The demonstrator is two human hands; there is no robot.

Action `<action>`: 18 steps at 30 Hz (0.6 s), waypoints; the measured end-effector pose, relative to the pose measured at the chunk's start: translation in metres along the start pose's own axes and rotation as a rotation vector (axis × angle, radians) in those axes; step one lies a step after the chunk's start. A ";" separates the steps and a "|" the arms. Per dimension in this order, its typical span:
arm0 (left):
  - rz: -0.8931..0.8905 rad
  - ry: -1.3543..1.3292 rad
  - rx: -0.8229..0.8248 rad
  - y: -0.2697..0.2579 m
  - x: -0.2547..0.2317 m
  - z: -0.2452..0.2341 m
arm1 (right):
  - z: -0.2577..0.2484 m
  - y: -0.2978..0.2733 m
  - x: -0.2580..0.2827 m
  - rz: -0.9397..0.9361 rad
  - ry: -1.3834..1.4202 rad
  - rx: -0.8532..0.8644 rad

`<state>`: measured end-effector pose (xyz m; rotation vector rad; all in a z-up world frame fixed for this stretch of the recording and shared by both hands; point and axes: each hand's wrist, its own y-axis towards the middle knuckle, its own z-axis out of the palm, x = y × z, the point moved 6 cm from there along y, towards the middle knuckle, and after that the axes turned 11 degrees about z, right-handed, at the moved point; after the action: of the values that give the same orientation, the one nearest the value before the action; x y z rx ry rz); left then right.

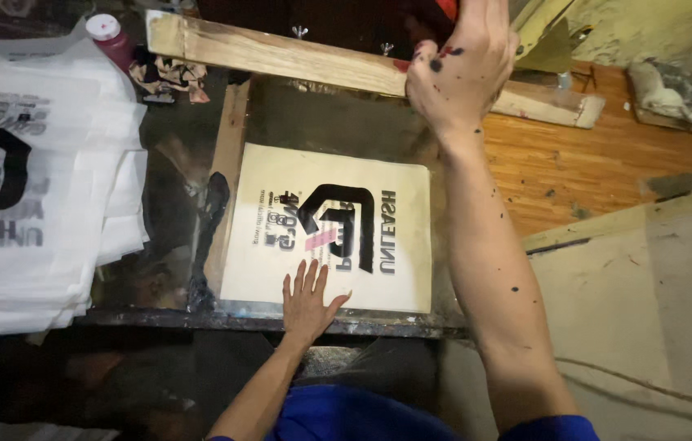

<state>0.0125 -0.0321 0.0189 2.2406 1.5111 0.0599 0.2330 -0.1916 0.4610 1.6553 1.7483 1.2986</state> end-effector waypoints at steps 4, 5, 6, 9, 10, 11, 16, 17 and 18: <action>0.004 -0.045 0.044 0.001 0.002 0.000 | -0.002 -0.002 0.003 0.023 -0.030 0.020; -0.021 -0.066 0.157 0.002 0.004 0.006 | -0.004 -0.002 0.006 0.015 -0.005 0.020; -0.046 -0.086 0.270 0.002 0.005 0.011 | -0.006 -0.003 0.008 0.007 0.019 0.021; -0.071 -0.132 0.329 0.001 0.004 0.013 | -0.019 -0.003 0.023 -0.024 0.082 0.007; -0.072 -0.138 0.326 0.000 0.004 0.016 | -0.018 -0.003 0.021 -0.030 0.080 0.008; -0.086 -0.169 0.330 -0.002 0.005 0.020 | -0.016 -0.003 0.019 -0.020 0.066 0.008; -0.078 -0.258 0.223 -0.002 0.005 0.006 | -0.019 -0.001 0.023 -0.021 0.112 0.004; -0.098 -0.286 0.222 -0.001 0.006 0.005 | -0.021 -0.002 0.024 -0.035 0.115 -0.006; -0.118 -0.314 0.222 -0.001 0.007 0.004 | -0.023 -0.003 0.025 -0.049 0.119 -0.017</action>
<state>0.0157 -0.0268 0.0134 2.1913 1.5298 -0.4943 0.2073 -0.1756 0.4773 1.5451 1.8287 1.4117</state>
